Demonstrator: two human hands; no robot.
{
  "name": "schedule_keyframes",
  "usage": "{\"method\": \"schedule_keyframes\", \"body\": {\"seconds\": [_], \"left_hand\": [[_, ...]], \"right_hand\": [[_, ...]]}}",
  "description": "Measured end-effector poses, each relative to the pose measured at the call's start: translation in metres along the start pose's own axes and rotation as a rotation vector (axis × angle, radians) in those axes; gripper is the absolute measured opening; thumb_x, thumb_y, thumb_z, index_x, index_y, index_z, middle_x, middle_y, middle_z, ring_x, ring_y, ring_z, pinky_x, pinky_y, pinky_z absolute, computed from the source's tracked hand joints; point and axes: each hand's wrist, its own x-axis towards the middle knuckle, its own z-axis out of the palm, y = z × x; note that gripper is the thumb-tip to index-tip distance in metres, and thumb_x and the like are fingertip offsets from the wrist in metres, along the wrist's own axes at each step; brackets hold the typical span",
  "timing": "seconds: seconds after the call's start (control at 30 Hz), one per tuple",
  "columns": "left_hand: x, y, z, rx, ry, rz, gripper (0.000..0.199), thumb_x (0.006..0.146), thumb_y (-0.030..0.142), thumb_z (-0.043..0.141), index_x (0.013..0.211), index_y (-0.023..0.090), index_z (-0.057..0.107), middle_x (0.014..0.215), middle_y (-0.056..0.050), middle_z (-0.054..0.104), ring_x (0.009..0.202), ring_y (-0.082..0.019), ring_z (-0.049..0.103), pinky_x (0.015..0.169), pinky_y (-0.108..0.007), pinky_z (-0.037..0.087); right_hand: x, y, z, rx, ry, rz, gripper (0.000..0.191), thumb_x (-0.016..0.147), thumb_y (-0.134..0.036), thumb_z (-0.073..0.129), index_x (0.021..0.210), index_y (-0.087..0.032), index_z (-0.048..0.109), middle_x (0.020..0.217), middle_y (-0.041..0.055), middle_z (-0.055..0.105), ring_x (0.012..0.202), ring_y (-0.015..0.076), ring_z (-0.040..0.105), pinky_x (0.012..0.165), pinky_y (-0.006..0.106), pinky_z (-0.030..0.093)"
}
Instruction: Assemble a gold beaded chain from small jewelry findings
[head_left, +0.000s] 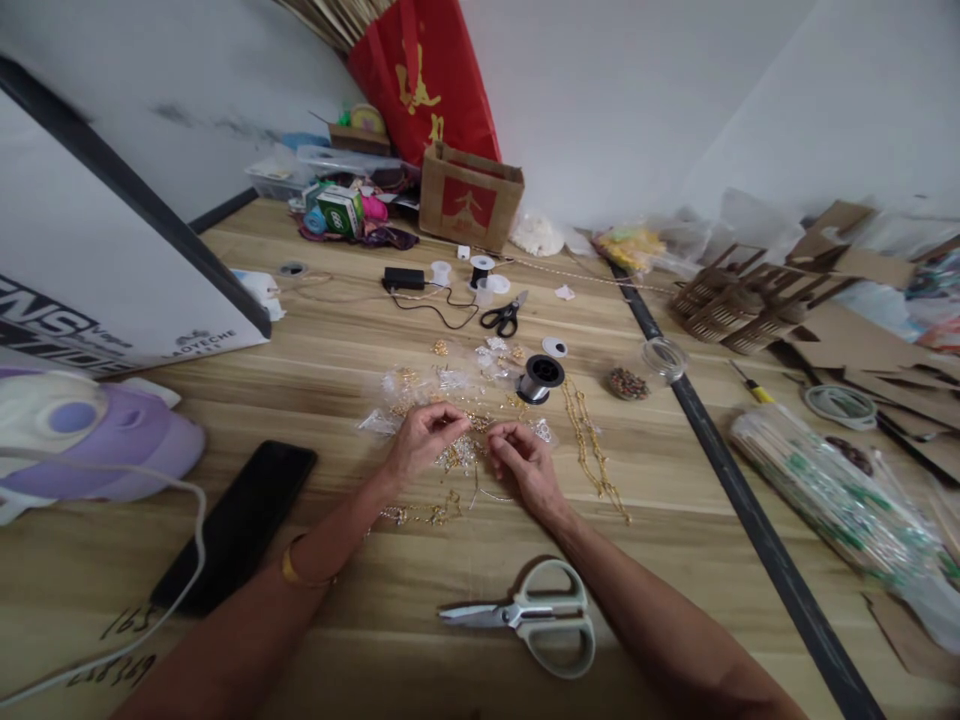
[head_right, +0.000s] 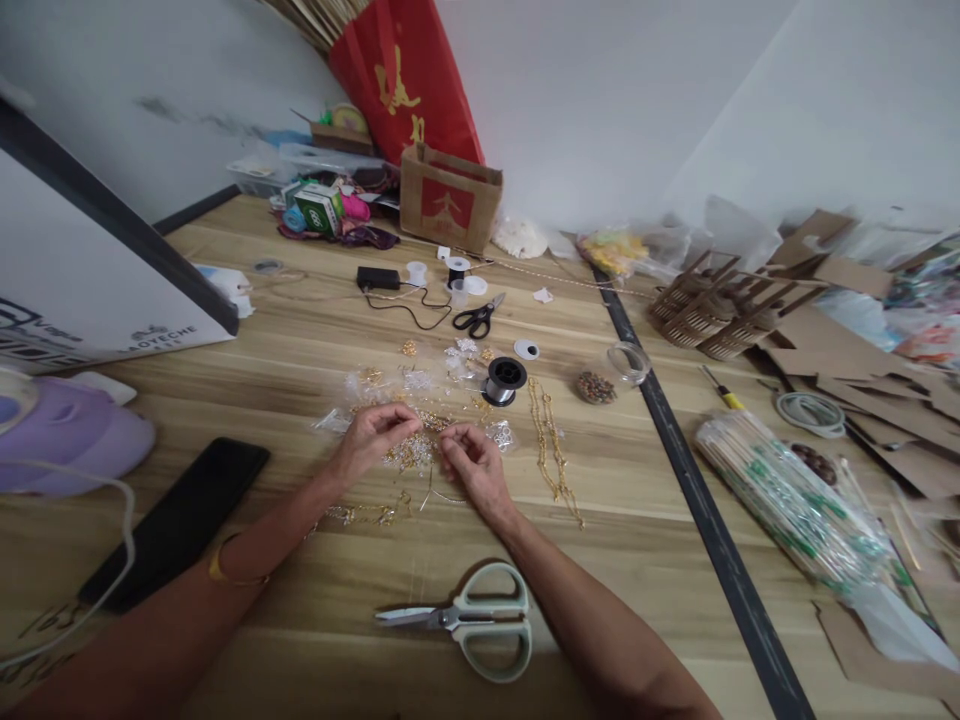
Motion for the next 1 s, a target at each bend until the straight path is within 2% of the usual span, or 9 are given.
{"method": "schedule_keyframes", "body": {"seconds": [0.23, 0.37, 0.63, 0.73, 0.87, 1.0], "left_hand": [[-0.003, 0.005, 0.002, 0.026, -0.121, 0.083, 0.015, 0.076, 0.026, 0.062, 0.070, 0.013, 0.064, 0.066, 0.000, 0.061, 0.064, -0.012, 0.054, 0.062, -0.022, 0.041], [-0.005, 0.003, 0.005, 0.066, -0.139, 0.139, 0.012, 0.078, 0.022, 0.060, 0.072, 0.013, 0.065, 0.069, -0.001, 0.062, 0.067, -0.012, 0.056, 0.065, -0.023, 0.043], [-0.007, 0.002, 0.008, 0.091, -0.142, 0.171, 0.012, 0.078, 0.022, 0.061, 0.072, 0.013, 0.065, 0.071, -0.002, 0.062, 0.068, -0.013, 0.056, 0.065, -0.024, 0.044], [-0.006, 0.005, 0.007, 0.042, -0.163, 0.098, 0.014, 0.077, 0.025, 0.062, 0.073, 0.013, 0.065, 0.069, -0.002, 0.062, 0.066, -0.012, 0.056, 0.063, -0.023, 0.043], [-0.004, 0.004, 0.005, -0.143, -0.289, -0.114, 0.020, 0.079, 0.033, 0.061, 0.079, 0.013, 0.062, 0.059, 0.002, 0.059, 0.054, -0.010, 0.054, 0.055, -0.022, 0.042], [-0.004, -0.001, 0.004, -0.330, -0.386, -0.253, 0.026, 0.076, 0.035, 0.065, 0.088, 0.013, 0.061, 0.061, 0.000, 0.063, 0.053, -0.011, 0.059, 0.054, -0.023, 0.044]], "right_hand": [[-0.004, -0.003, 0.002, -0.073, -0.018, -0.041, 0.025, 0.076, -0.039, 0.069, 0.089, -0.018, 0.062, 0.064, -0.0023, 0.056, 0.049, 0.0084, 0.045, 0.042, 0.020, 0.041], [-0.004, -0.005, 0.003, -0.093, -0.047, -0.016, 0.027, 0.074, -0.038, 0.070, 0.088, -0.017, 0.062, 0.061, -0.0029, 0.056, 0.046, 0.0079, 0.047, 0.041, 0.020, 0.041], [-0.004, -0.002, 0.002, -0.144, -0.013, -0.020, 0.024, 0.075, -0.040, 0.069, 0.077, -0.017, 0.061, 0.054, -0.0037, 0.054, 0.044, 0.0085, 0.045, 0.042, 0.021, 0.038], [-0.004, -0.004, 0.000, -0.191, -0.001, -0.104, 0.020, 0.077, -0.038, 0.067, 0.075, -0.018, 0.063, 0.061, -0.0014, 0.057, 0.054, 0.0115, 0.051, 0.053, 0.024, 0.043], [-0.003, -0.009, -0.001, -0.323, -0.001, -0.240, 0.012, 0.078, -0.032, 0.067, 0.074, -0.021, 0.067, 0.084, 0.0038, 0.061, 0.085, 0.0187, 0.056, 0.077, 0.032, 0.045], [-0.004, -0.011, -0.002, -0.309, 0.015, -0.202, 0.013, 0.077, -0.035, 0.069, 0.075, -0.022, 0.068, 0.088, 0.0047, 0.057, 0.089, 0.0202, 0.054, 0.076, 0.032, 0.045]]}}
